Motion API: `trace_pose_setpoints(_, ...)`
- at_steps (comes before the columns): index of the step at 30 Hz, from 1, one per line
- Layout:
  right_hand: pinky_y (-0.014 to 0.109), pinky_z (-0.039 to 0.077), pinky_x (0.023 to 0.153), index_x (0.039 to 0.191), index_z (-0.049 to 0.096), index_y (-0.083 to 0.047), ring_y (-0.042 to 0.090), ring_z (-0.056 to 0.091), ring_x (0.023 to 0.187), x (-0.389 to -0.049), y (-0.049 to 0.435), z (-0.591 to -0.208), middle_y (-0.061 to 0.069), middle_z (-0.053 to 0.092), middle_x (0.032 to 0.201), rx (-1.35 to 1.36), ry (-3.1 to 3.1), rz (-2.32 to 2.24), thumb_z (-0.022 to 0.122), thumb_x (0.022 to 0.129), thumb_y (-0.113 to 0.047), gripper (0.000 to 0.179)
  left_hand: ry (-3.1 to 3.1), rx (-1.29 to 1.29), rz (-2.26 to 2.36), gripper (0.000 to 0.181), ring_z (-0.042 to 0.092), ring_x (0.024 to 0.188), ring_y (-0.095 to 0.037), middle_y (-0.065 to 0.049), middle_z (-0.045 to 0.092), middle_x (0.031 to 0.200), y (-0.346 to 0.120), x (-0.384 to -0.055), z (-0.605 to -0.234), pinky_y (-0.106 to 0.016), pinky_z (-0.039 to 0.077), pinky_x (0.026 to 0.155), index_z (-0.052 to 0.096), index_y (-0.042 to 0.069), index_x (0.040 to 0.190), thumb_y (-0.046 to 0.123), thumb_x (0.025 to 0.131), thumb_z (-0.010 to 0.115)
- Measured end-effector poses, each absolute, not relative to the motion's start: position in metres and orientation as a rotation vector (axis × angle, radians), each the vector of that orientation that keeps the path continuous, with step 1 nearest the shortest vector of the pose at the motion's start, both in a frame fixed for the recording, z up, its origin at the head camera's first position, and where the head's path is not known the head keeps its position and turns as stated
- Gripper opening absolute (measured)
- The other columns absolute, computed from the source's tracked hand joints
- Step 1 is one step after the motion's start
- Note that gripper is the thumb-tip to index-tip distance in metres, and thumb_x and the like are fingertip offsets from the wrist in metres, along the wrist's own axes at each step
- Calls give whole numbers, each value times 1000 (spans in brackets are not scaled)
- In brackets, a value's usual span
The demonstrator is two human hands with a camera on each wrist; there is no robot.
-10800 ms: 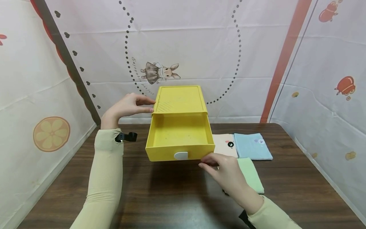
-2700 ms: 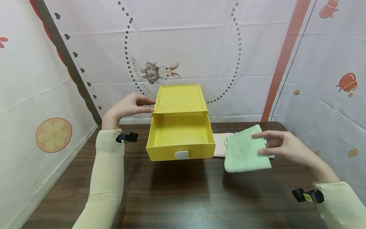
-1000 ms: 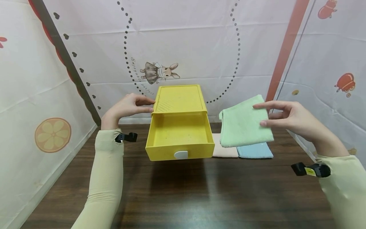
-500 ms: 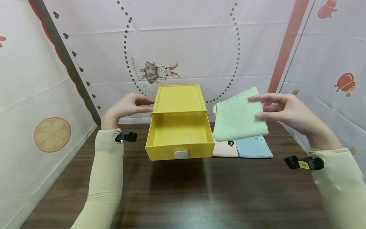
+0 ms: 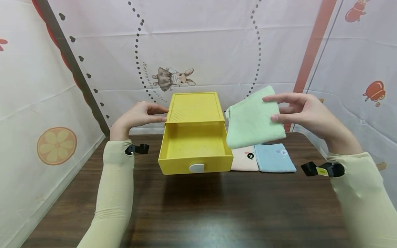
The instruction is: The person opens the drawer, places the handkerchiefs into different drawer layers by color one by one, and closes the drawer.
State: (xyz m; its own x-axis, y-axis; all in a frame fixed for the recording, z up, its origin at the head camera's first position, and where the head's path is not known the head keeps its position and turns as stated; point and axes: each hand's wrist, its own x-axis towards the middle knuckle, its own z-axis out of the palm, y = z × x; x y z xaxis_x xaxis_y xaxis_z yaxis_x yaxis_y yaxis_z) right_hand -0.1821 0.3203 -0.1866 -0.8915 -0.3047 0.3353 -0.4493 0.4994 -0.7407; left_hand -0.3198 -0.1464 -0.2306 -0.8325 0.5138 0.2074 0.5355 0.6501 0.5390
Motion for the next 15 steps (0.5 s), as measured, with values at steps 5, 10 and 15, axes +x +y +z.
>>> trace_pose_setpoints(5, 20, 56, 73, 131, 53, 0, 8, 69, 91, -186, 312, -185, -1, 67, 115, 713, -2539, 1461, 65, 82, 12, 52, -2813, -905, -956, 50, 62, 109, -23, -6, 66, 121, -146, -320, -231, -41, 49, 93, 66, 16, 120, 45, 80, 73)
trace_pose_setpoints(10, 22, 56, 72, 131, 54, -1, 11, 69, 94, -189, 305, -184, -1, 70, 112, 778, -2527, 1532, 63, 82, 13, 52, -2813, -909, -951, 50, 62, 109, -22, -4, 66, 120, -146, -321, -231, -41, 49, 93, 66, 16, 120, 45, 80, 73)
trace_pose_setpoints(15, 24, 57, 65, 131, 53, 1, 14, 69, 92, -192, 297, -183, 3, 69, 114, 897, -2480, 1667, 60, 83, 16, 51, -2819, -901, -955, 50, 62, 108, -20, -3, 67, 119, -147, -321, -232, -40, 49, 93, 66, 17, 119, 46, 80, 73)
